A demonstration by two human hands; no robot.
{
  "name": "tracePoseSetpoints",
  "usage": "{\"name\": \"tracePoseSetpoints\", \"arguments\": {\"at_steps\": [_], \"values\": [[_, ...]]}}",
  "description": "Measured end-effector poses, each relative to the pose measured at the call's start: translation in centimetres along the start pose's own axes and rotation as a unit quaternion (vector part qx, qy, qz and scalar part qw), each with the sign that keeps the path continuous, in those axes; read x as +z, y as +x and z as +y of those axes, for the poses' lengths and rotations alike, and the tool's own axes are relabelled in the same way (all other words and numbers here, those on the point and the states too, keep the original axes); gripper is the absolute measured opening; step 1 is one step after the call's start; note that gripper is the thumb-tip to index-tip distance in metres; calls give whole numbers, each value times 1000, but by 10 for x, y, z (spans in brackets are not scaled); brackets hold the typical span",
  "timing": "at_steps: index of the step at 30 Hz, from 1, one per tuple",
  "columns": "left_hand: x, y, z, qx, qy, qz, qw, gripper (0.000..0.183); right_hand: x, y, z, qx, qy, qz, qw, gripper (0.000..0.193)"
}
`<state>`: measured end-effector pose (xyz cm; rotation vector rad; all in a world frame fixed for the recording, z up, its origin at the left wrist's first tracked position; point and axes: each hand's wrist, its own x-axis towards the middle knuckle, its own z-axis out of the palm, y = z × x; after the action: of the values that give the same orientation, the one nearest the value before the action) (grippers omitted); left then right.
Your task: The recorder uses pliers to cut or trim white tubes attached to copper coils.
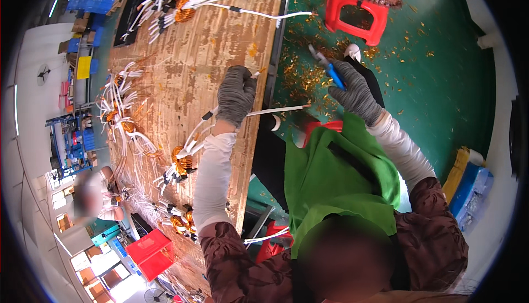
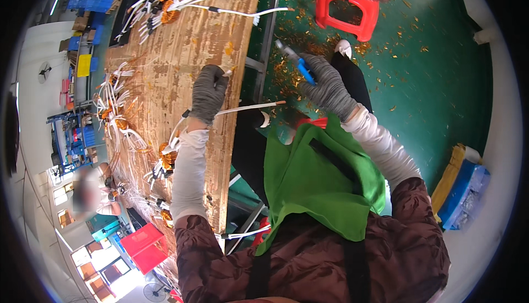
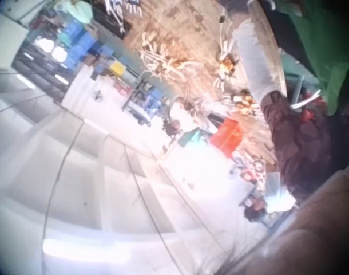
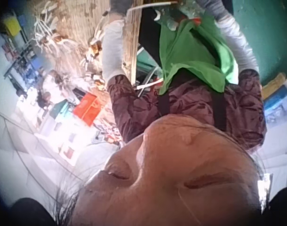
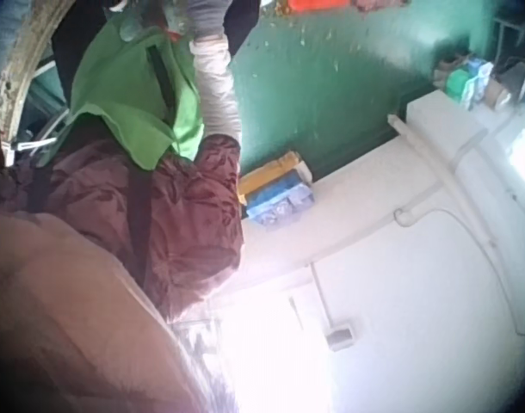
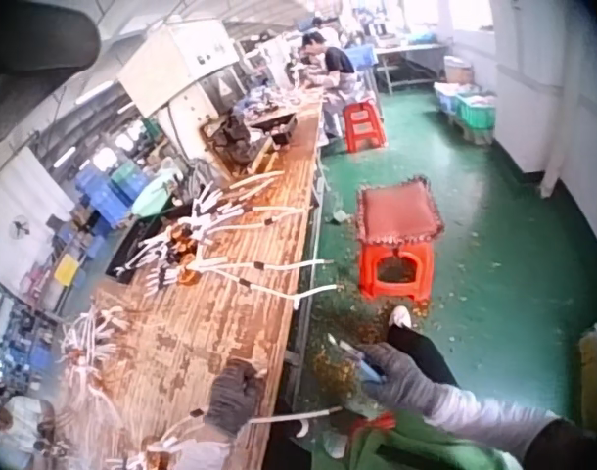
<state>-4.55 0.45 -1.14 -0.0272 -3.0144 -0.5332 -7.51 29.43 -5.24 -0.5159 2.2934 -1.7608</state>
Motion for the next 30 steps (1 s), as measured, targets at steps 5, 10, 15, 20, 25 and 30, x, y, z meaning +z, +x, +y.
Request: {"name": "tracePoseSetpoints", "arguments": {"at_steps": [5,10,15,20,25,30], "values": [[-50,-3,19,-107,-325,30,939,15,24,29,-35,-186,-198,-37,962,62],[-69,-16,28,-127,-394,33,910,21,58,45,-59,-233,-169,-51,956,62],[-70,-24,28,-123,-418,54,899,21,72,45,-76,-239,-130,-47,961,60],[-62,-28,33,-107,-419,88,897,20,71,42,-88,-235,-198,-18,952,57],[-42,-30,31,-57,-349,195,915,17,78,35,-78,-213,-87,-25,973,52],[-63,-30,26,-101,-441,75,888,18,67,34,-84,-57,93,-204,973,58]]}}
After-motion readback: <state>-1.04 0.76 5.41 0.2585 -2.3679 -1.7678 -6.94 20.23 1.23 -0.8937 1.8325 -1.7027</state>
